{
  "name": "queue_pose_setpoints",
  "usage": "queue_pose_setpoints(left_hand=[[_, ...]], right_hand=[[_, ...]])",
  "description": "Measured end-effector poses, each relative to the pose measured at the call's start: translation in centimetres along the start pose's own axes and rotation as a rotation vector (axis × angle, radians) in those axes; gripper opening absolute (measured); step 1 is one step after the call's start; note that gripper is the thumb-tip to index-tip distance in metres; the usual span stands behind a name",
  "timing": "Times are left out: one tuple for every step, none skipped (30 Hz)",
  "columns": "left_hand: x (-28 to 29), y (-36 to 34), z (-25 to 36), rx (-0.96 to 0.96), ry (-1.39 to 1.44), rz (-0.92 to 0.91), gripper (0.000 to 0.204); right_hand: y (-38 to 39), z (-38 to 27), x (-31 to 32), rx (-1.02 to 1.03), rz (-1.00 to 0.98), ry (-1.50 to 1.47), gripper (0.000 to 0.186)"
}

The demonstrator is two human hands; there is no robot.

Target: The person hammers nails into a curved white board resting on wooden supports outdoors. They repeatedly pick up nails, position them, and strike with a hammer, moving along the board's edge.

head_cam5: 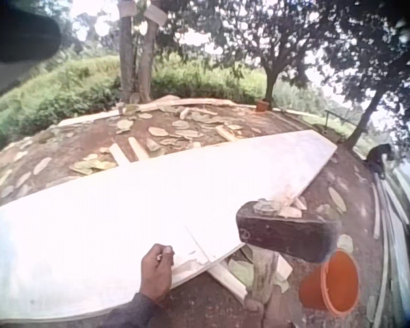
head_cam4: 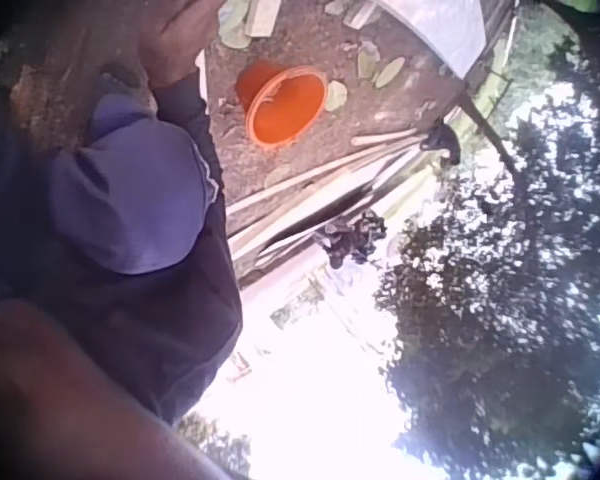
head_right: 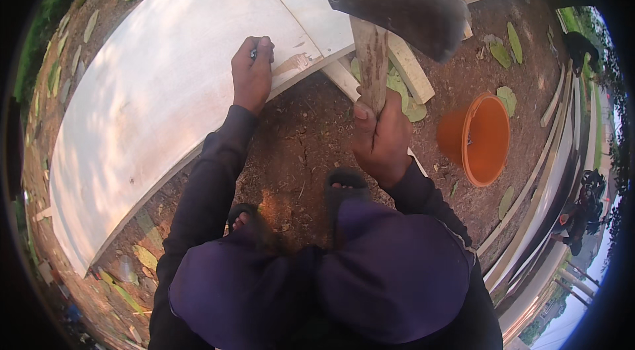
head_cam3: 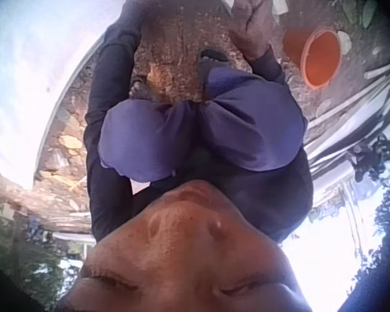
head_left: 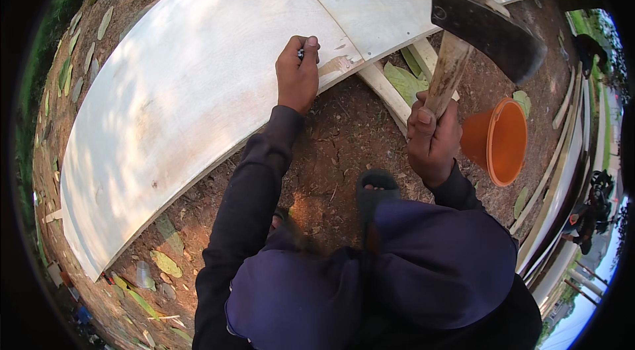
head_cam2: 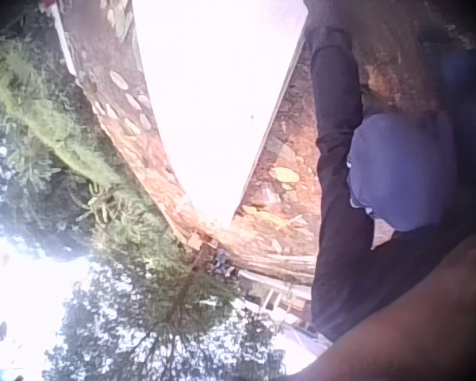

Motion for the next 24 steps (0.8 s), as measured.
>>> queue_pose_setpoints(left_hand=[[-0.2, 0.0, 0.1, 0.013, -0.009, -0.009, 0.031], [0.0, 0.2, 0.0, 0.028, -0.013, -0.021, 0.031], [0.2, 0.3, -0.3, 0.031, -0.02, -0.022, 0.03], [0.5, 0.1, -0.3, 0.032, -0.03, -0.018, 0.03], [0.6, -0.3, -0.3, 0.014, -0.003, -0.013, 0.03], [0.7, -0.2, -0.2, 0.003, 0.0, -0.004, 0.03], [0.6, -0.1, 0.0, -0.008, 0.001, 0.006, 0.03], [0.7, -0.1, 0.1, -0.018, 0.002, 0.015, 0.03], [0.9, 0.1, 0.0, -0.014, -0.014, 0.019, 0.031], [0.8, -0.1, 0.0, -0.012, -0.027, 0.018, 0.031], [0.7, 0.0, 0.0, -0.012, -0.04, 0.018, 0.031], [0.6, 0.1, 0.0, -0.015, -0.042, 0.02, 0.031], [0.6, 0.1, 0.0, -0.019, -0.044, 0.02, 0.031], [0.6, 0.2, 0.0, -0.023, -0.046, 0.018, 0.032], [0.3, 0.4, -0.3, -0.003, -0.04, 0.015, 0.032], [0.3, 0.2, -0.5, -0.001, -0.031, 0.011, 0.032], [0.3, -0.2, -0.7, 0.002, -0.021, 0.005, 0.032], [0.7, -0.9, -0.8, 0.027, 0.021, 0.015, 0.032], [0.7, -0.8, -0.8, 0.068, 0.064, 0.015, 0.032], [0.7, -0.6, -0.9, 0.111, 0.105, 0.012, 0.031], [0.7, -0.5, -0.6, 0.169, 0.156, 0.006, 0.031], [1.0, -0.5, -0.3, 0.227, 0.205, -0.003, 0.03], [1.2, -0.6, 0.0, 0.238, 0.2, 0.002, 0.03], [1.3, -0.8, -0.4, 0.27, 0.209, 0.041, 0.03]], right_hand=[[1.0, 2.2, -0.5, 0.012, 0.013, -0.003, 0.028], [1.8, 4.0, -1.0, 0.034, 0.028, -0.008, 0.028], [2.3, 5.8, -2.5, 0.045, -0.209, 0.232, 0.03], [2.9, 6.7, -3.6, 0.077, -0.331, 0.299, 0.029], [3.1, 7.6, -3.7, 0.08, -0.31, 0.264, 0.028], [3.2, 6.8, -3.8, 0.064, -0.302, 0.235, 0.028], [3.1, 6.1, -3.7, 0.044, -0.245, 0.181, 0.028], [3.0, 5.3, -3.4, 0.024, -0.188, 0.126, 0.029], [3.1, 4.3, -3.1, -0.004, -0.139, 0.071, 0.03], [3.1, 3.7, -2.7, 0.002, -0.099, 0.053, 0.03], [3.1, 3.3, -2.4, 0.007, -0.057, 0.035, 0.031], [2.9, 3.1, -2.0, 0.017, -0.005, 0.02, 0.032], [3.0, 3.5, -2.0, 0.012, -0.009, 0.044, 0.028], [3.1, 4.7, -2.7, 0.005, -0.112, 0.115, 0.027], [3.2, 6.7, -3.4, -0.002, -0.21, 0.19, 0.027], [3.1, 8.2, -4.3, -0.001, -0.296, 0.259, 0.026], [3.8, 8.9, -4.4, 0.044, -0.225, 0.238, 0.027], [4.2, 8.1, -4.4, -0.009, -0.223, 0.17, 0.028], [5.1, 8.0, -4.1, -0.001, -0.187, 0.151, 0.028], [6.0, 8.1, -3.7, 0.006, -0.149, 0.133, 0.028], [7.0, 8.7, -3.3, -0.02, -0.157, 0.148, 0.028], [8.0, 9.1, -2.9, -0.047, -0.163, 0.162, 0.029], [8.8, 9.5, -2.5, -0.075, -0.168, 0.174, 0.029], [9.2, 9.7, -2.0, -0.043, -0.172, 0.19, 0.029]])
Point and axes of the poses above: each hand's wrist, its own y-axis away from the middle knuckle, its own x-axis out of the back of the hand, z = x × y, the point moved 4 cm from there along -y, towards the middle knuckle, and after that the axes turned 14 degrees about z, right-handed, at the moved point
